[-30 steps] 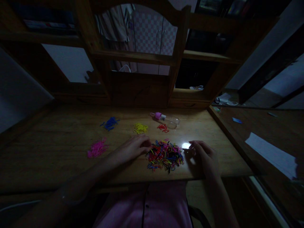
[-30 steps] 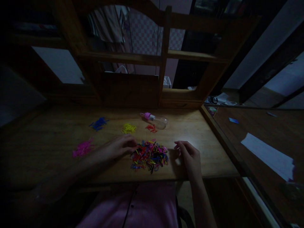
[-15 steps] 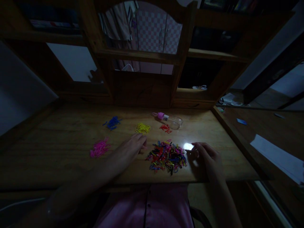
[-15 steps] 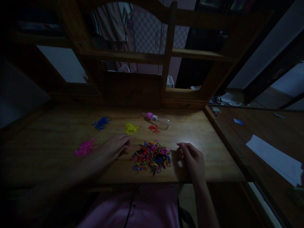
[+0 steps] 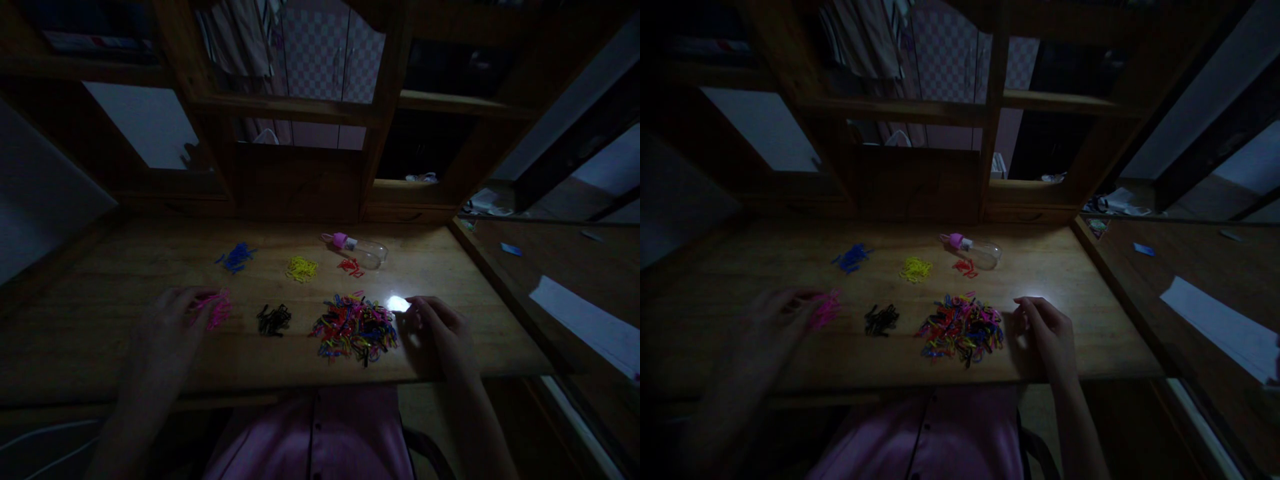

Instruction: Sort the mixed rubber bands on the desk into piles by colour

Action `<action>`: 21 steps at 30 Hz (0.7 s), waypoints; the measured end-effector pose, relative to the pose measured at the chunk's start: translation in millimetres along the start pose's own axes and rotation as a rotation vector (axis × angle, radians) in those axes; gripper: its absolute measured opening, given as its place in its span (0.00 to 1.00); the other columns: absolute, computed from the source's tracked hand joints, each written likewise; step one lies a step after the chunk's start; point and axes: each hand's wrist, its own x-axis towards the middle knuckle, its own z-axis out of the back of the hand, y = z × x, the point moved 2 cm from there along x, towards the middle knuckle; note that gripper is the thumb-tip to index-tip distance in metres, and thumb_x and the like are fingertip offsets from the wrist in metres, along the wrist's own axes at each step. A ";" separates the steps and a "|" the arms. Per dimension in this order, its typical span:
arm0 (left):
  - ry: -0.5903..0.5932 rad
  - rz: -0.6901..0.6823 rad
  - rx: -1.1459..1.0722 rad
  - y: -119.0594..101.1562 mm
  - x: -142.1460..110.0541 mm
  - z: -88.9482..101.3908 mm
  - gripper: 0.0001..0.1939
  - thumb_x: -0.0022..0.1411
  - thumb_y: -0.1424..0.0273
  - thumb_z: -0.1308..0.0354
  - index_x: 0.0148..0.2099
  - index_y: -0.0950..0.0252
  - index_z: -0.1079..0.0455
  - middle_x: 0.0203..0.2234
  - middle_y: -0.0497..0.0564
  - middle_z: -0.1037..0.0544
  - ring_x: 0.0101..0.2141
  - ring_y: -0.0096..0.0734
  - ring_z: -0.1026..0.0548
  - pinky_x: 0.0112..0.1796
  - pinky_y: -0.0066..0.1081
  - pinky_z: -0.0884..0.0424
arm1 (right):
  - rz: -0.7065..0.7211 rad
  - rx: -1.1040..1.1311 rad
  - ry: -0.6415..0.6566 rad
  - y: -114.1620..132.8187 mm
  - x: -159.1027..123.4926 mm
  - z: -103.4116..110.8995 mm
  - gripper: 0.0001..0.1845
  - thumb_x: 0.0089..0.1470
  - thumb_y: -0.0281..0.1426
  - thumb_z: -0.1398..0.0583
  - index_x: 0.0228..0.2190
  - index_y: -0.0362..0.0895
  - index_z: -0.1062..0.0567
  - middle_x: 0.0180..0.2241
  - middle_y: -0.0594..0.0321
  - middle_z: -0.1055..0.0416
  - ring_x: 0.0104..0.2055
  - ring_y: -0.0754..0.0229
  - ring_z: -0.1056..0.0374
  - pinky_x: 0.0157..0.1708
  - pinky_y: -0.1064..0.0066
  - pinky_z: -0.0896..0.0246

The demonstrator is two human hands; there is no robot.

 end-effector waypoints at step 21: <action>0.468 -0.511 -0.288 -176.0 -14.9 -75.4 0.05 0.64 0.72 0.45 0.40 0.63 0.29 0.37 0.50 0.29 0.41 0.36 0.31 0.45 0.36 0.34 | -0.002 0.063 0.026 -2.1 -1.4 -0.2 0.12 0.59 0.39 0.41 0.36 0.45 0.22 0.24 0.66 0.31 0.28 0.63 0.35 0.30 0.72 0.42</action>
